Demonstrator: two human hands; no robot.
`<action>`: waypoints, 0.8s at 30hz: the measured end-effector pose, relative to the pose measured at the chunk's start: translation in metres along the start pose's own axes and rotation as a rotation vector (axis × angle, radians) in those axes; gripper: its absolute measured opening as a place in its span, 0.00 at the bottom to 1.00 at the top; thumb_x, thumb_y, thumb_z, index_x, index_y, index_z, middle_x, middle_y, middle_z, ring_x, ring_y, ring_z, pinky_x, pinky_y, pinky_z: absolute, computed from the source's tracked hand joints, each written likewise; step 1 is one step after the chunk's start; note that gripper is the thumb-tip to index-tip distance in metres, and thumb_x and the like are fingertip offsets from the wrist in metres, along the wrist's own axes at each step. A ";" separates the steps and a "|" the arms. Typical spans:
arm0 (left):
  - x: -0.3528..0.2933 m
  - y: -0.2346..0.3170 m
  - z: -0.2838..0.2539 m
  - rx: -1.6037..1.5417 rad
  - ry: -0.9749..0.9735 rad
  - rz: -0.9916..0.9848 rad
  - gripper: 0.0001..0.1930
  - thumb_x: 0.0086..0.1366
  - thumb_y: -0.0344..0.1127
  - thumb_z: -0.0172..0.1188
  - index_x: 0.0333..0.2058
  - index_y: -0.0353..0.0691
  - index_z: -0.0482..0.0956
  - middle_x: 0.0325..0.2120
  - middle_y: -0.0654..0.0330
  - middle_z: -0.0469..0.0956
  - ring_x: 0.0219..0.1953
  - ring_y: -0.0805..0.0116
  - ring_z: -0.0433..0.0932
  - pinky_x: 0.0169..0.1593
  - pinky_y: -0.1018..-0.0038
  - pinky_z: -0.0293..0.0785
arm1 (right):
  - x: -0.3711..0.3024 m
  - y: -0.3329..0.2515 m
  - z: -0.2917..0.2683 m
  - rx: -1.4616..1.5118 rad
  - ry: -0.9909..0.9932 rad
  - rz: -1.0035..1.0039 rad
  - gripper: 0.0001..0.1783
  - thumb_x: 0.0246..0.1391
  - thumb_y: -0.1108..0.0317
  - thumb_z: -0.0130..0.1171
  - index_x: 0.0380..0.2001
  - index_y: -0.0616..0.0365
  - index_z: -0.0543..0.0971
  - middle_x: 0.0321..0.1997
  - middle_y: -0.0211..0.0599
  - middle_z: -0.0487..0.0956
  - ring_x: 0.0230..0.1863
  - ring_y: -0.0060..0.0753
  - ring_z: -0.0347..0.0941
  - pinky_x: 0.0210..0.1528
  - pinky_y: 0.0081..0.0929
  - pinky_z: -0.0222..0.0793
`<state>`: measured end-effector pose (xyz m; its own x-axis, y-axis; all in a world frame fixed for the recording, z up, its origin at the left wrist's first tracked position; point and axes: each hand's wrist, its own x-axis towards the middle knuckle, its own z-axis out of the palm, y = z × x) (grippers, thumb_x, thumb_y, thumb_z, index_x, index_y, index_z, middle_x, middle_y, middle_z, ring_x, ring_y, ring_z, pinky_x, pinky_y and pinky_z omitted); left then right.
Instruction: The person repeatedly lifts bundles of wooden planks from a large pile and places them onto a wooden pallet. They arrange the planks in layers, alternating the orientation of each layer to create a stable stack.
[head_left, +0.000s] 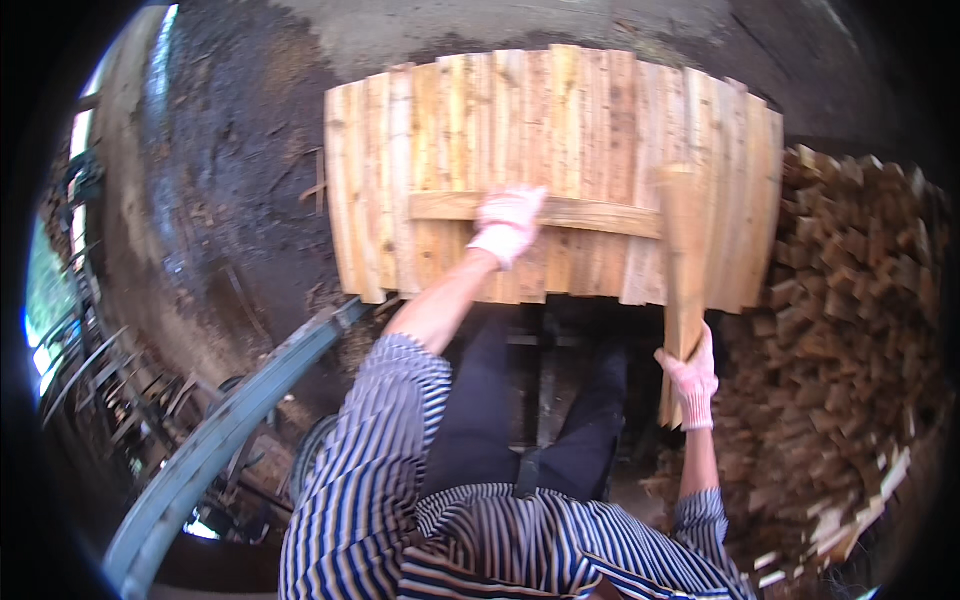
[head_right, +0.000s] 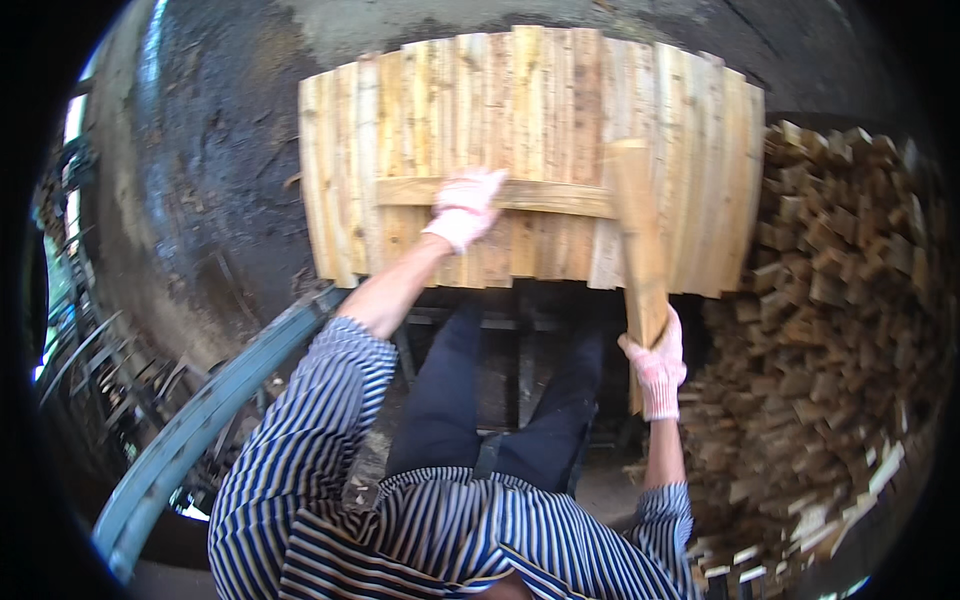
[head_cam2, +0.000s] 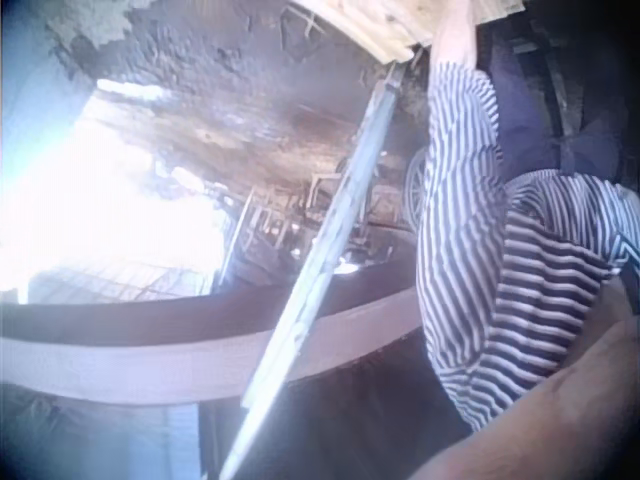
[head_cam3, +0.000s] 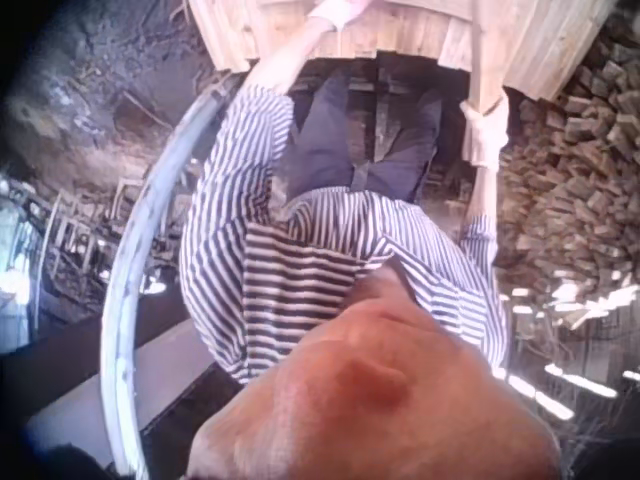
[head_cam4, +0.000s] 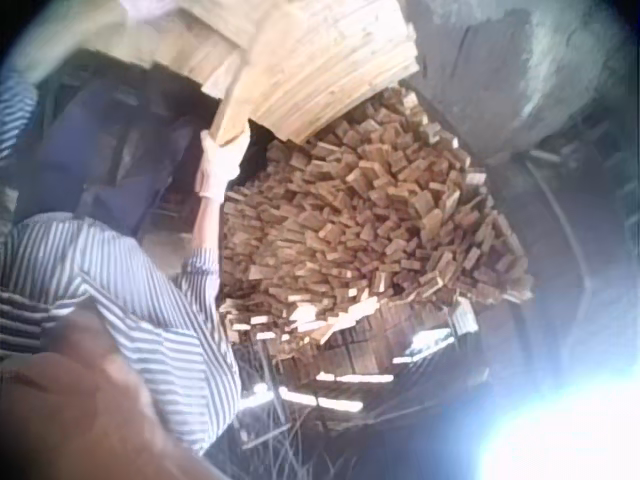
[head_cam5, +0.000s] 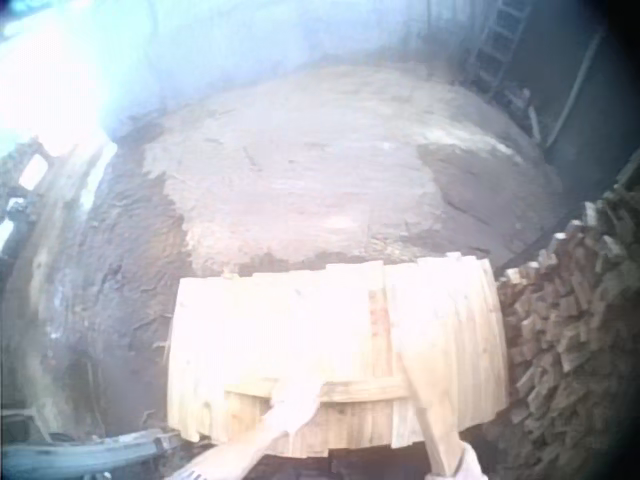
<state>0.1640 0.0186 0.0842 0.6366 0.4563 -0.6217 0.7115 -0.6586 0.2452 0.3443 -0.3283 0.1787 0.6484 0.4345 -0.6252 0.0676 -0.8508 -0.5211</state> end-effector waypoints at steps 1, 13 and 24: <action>-0.021 -0.031 0.030 -0.006 0.241 0.064 0.30 0.60 0.44 0.62 0.63 0.51 0.71 0.57 0.51 0.75 0.60 0.51 0.72 0.62 0.59 0.69 | 0.016 0.012 -0.014 -0.273 0.010 -0.121 0.48 0.35 0.64 0.76 0.63 0.51 0.66 0.57 0.41 0.74 0.59 0.44 0.71 0.61 0.38 0.69; -0.113 -0.141 0.048 0.146 -0.024 -0.167 0.39 0.59 0.40 0.66 0.69 0.56 0.61 0.61 0.52 0.68 0.68 0.50 0.62 0.73 0.53 0.50 | 0.157 -0.015 -0.058 -1.111 -0.164 -0.638 0.27 0.46 0.73 0.60 0.51 0.40 0.76 0.45 0.42 0.75 0.53 0.48 0.71 0.56 0.44 0.65; -0.119 -0.147 0.080 0.123 0.193 -0.119 0.33 0.62 0.38 0.65 0.65 0.47 0.65 0.57 0.42 0.69 0.59 0.41 0.68 0.63 0.53 0.65 | 0.183 0.007 -0.027 -0.880 0.038 -0.660 0.08 0.56 0.62 0.54 0.38 0.41 0.80 0.36 0.39 0.78 0.43 0.48 0.76 0.47 0.49 0.68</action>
<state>-0.0398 0.0135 0.0625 0.6041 0.6331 -0.4840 0.7508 -0.6557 0.0795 0.4835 -0.2629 0.0759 0.3080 0.8848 -0.3496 0.9164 -0.3747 -0.1408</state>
